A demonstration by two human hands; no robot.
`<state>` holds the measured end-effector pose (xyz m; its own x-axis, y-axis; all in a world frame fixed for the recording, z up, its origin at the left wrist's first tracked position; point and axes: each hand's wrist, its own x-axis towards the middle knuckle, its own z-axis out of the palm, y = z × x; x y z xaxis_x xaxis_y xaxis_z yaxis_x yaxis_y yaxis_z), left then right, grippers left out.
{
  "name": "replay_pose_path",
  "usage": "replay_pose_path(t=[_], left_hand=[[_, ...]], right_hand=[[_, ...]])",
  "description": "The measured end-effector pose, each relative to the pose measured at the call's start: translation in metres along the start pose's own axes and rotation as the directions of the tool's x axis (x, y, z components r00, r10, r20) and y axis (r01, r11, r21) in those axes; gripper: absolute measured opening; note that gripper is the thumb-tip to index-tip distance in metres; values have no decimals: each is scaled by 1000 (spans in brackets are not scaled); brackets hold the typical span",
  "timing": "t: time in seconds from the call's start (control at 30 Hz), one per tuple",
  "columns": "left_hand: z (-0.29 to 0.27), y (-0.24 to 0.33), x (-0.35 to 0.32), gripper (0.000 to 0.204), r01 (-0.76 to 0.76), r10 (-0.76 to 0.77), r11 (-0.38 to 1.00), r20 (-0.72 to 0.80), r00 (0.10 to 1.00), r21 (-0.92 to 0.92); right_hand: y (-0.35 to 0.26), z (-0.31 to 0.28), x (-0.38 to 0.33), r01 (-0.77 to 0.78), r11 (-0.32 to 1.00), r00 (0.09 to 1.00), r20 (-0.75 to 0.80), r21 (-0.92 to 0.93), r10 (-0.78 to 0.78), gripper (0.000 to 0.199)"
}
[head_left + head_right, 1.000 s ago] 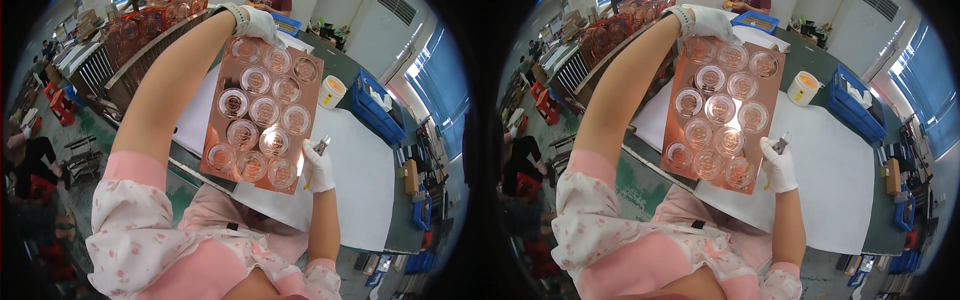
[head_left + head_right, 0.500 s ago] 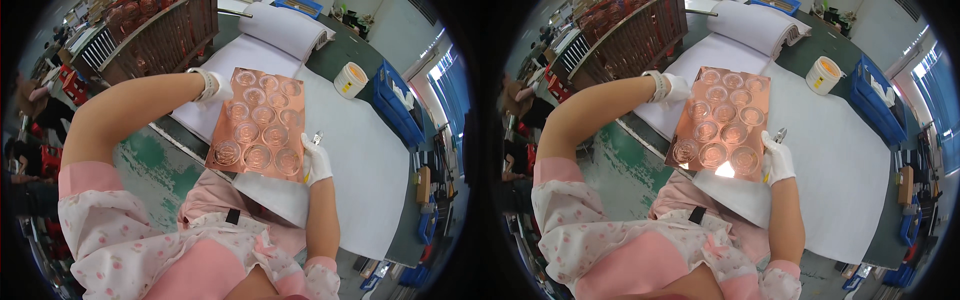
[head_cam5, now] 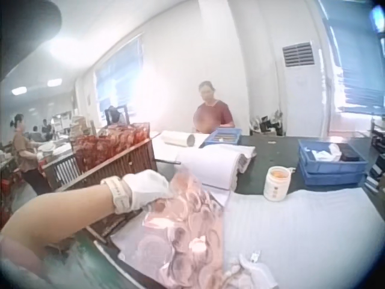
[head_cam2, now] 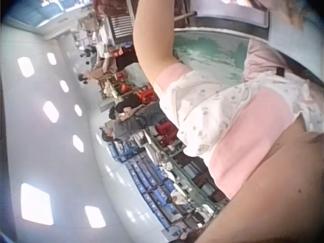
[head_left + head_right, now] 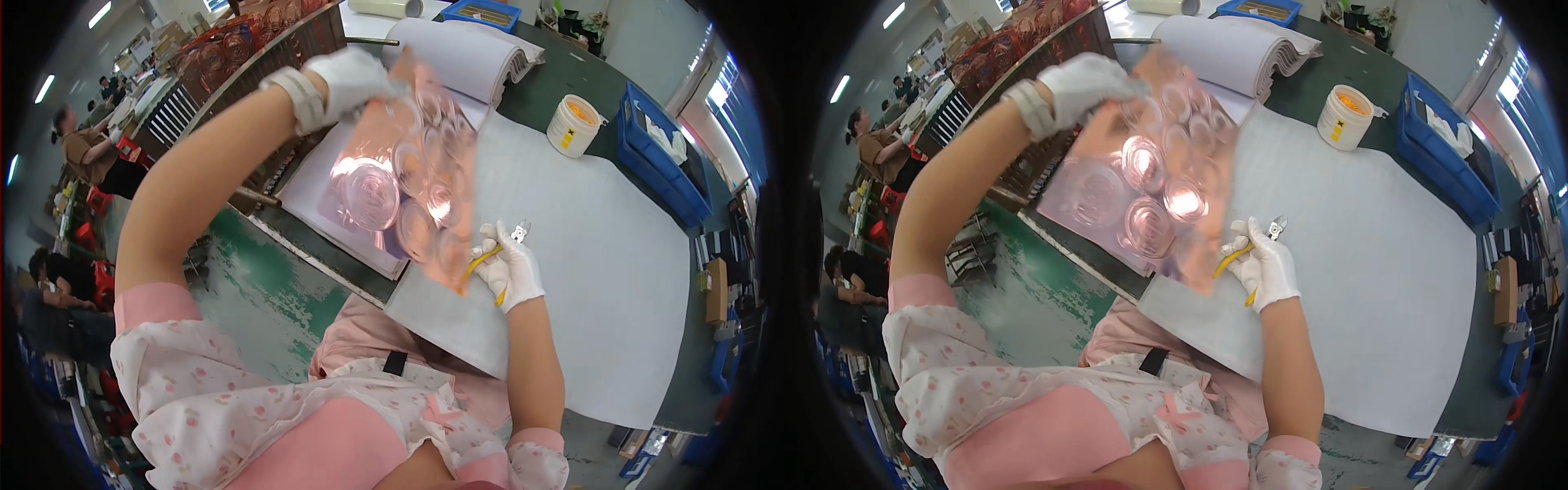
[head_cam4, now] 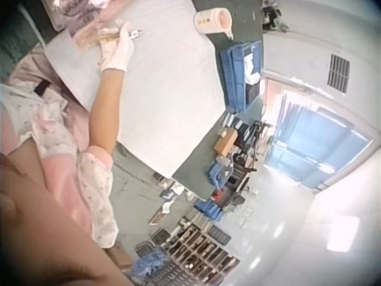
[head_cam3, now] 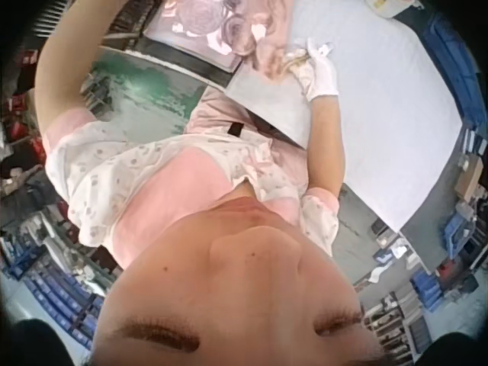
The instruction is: The person uses pliers to cut circular shapes from a copper foil sheet laid on a white paper backing. They work methodically across the sheet, cutting out each circle and placing the finished sheet into a metal rack.
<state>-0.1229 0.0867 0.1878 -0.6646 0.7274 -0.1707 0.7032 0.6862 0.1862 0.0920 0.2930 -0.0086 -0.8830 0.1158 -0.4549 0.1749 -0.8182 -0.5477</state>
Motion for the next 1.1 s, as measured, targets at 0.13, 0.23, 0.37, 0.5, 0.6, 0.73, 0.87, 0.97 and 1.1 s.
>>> replay_pose_path(t=[0.13, 0.23, 0.37, 0.5, 0.6, 0.73, 0.87, 0.97, 1.1], left_hand=[[-83, 59, -21, 27, -2, 67, 976, -292, 954, 216], [-94, 54, -53, 28, 141, 60, 918, -481, 875, 371], [-30, 48, 18, 27, -49, 293, 828, -355, 888, 559], [92, 50, 46, 27, -85, 218, 748, -123, 968, 659], [167, 50, 64, 27, -51, 121, 702, -48, 991, 711], [193, 61, 65, 28, -30, 52, 613, -2, 999, 790], [179, 66, 71, 31, -126, 56, 570, 115, 992, 812], [223, 35, 94, 35, 37, 41, 760, -106, 994, 649], [225, 52, 93, 21, 38, 130, 833, -263, 956, 552]], right_hand=[[-8, -2, -6, 26, 999, 1000, -15, 47, -26, 34], [5, 11, -7, -68, 997, 995, 75, 32, 66, 34], [-9, -4, -5, 22, 999, 1000, -22, 39, -21, 34], [2, -1, 0, -6, 1000, 999, 49, -28, 8, 31], [2, 0, -4, -17, 997, 998, 64, -77, 22, 30], [1, 7, -6, -2, 995, 1000, 9, -97, 3, 34], [0, 4, -4, -23, 996, 999, 31, -91, 26, 34], [5, 3, -1, -28, 994, 996, 82, -107, 37, 33], [5, -2, -3, 31, 990, 995, 103, -136, -17, 30]])
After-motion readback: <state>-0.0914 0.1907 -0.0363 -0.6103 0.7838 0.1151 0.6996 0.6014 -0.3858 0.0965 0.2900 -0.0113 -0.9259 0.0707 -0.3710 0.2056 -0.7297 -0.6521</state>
